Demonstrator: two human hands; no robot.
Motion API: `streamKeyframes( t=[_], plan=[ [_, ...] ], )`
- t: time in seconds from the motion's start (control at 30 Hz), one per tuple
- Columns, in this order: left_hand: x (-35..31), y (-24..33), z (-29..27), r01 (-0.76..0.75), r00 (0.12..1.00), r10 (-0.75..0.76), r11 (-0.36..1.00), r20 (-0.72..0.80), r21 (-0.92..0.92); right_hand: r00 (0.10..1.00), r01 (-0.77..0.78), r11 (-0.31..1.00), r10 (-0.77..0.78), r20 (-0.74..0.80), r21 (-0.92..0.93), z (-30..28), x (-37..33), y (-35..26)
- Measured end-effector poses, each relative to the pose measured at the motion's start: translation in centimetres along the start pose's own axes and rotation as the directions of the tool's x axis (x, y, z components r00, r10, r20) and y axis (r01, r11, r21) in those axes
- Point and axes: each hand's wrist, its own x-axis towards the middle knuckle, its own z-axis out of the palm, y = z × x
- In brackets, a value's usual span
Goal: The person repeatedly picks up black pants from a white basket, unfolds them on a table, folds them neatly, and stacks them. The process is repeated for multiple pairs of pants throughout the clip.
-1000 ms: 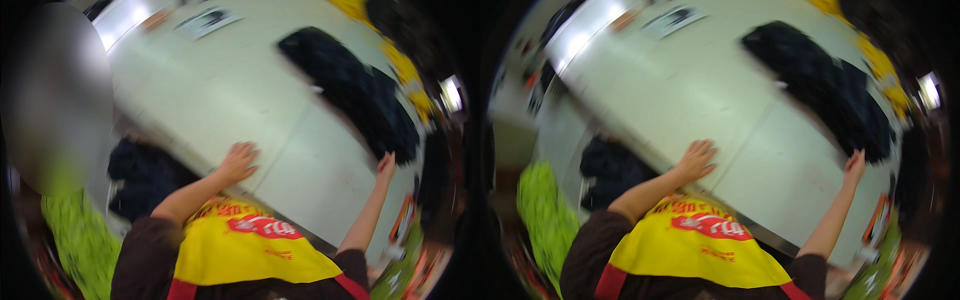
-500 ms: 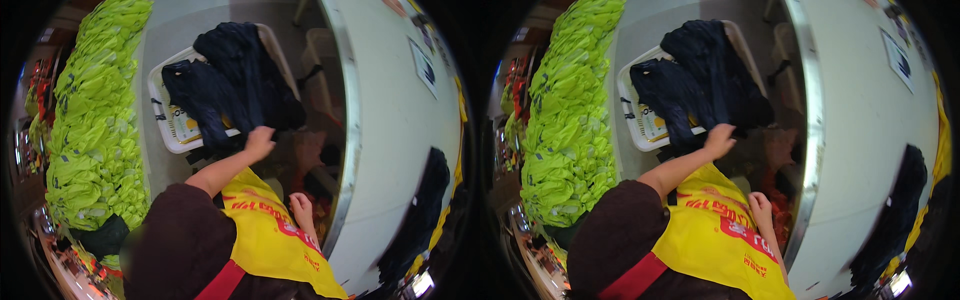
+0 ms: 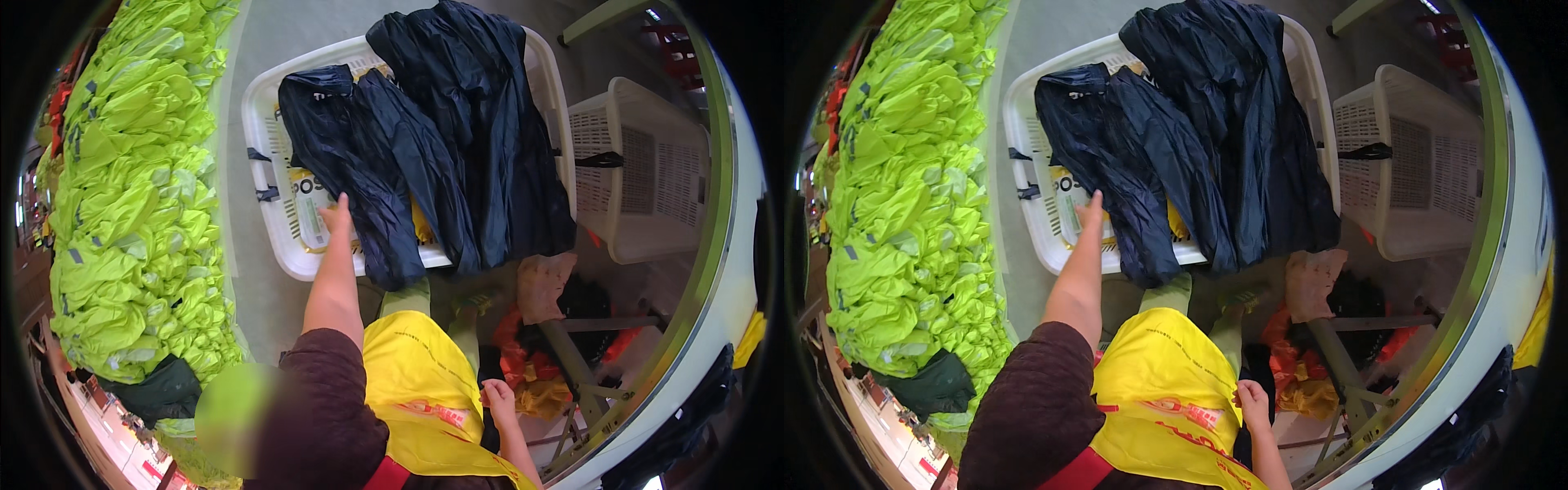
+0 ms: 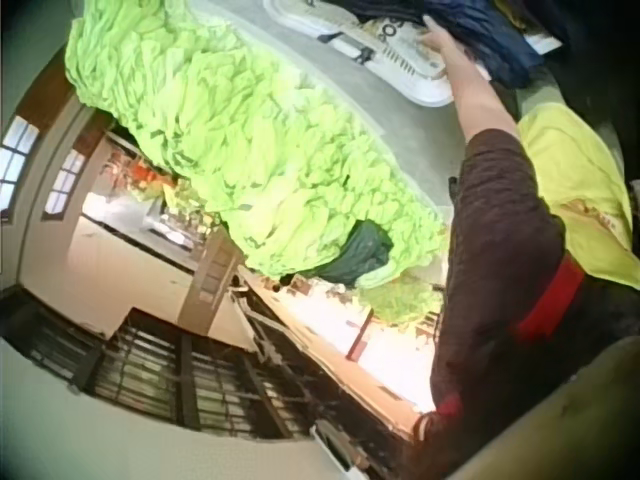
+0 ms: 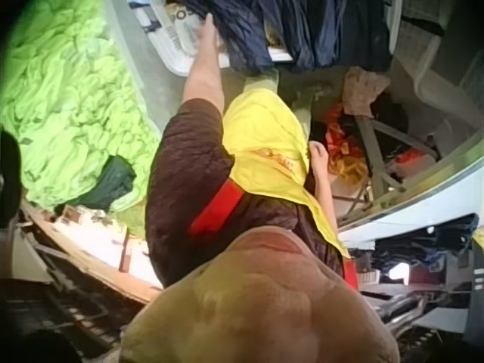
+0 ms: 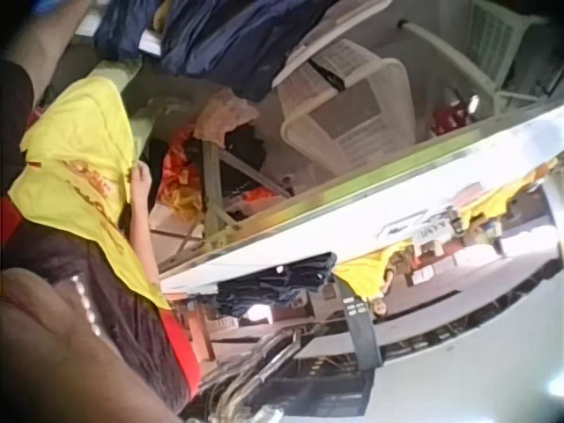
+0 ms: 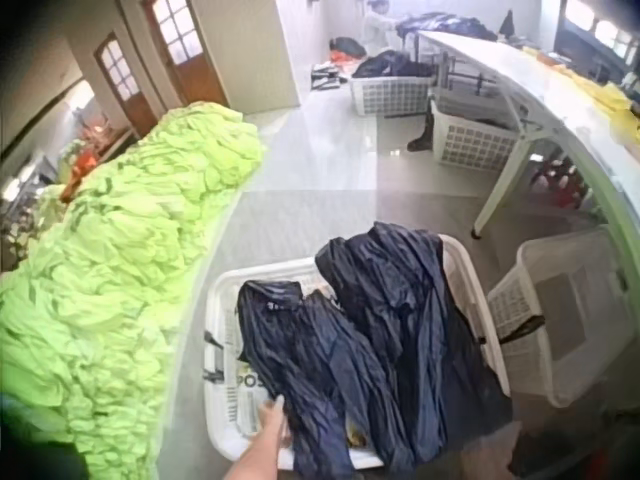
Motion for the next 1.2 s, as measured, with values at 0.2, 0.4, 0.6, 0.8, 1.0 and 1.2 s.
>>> streamKeyframes(
  t=[0.2,0.4,0.6,0.8,1.0,1.2],
  plan=[
    [4.7,7.7,0.2,-0.152,0.950,0.135,0.988,0.282,0.036,1.000,0.015,0.996,-0.014,0.008,-0.092,-0.2,0.4,-0.9],
    [-14.9,18.0,-12.0,-0.704,0.433,0.766,0.617,0.475,-0.353,0.843,0.503,0.792,-0.538,-0.004,-0.347,2.8,0.4,-13.1],
    [-39.9,17.6,-26.0,-0.564,-0.741,0.145,0.397,0.656,-0.724,0.873,0.134,0.850,-0.344,0.346,0.509,2.8,-0.9,-25.3],
    [-49.7,14.6,-26.2,-0.278,-0.951,0.025,0.365,0.307,-0.889,0.892,0.305,0.915,-0.371,0.257,0.263,0.1,-14.8,-27.8],
    [-49.4,23.6,-29.1,-0.674,-0.293,0.200,0.650,0.935,-0.350,0.534,0.657,0.650,-0.758,0.373,0.381,-10.5,-22.1,-24.0],
    [-52.6,29.9,-30.7,-0.244,-0.388,0.658,0.601,0.645,-0.761,0.459,0.825,0.526,-0.836,0.300,0.205,-16.4,-25.4,-16.5]
  ],
)
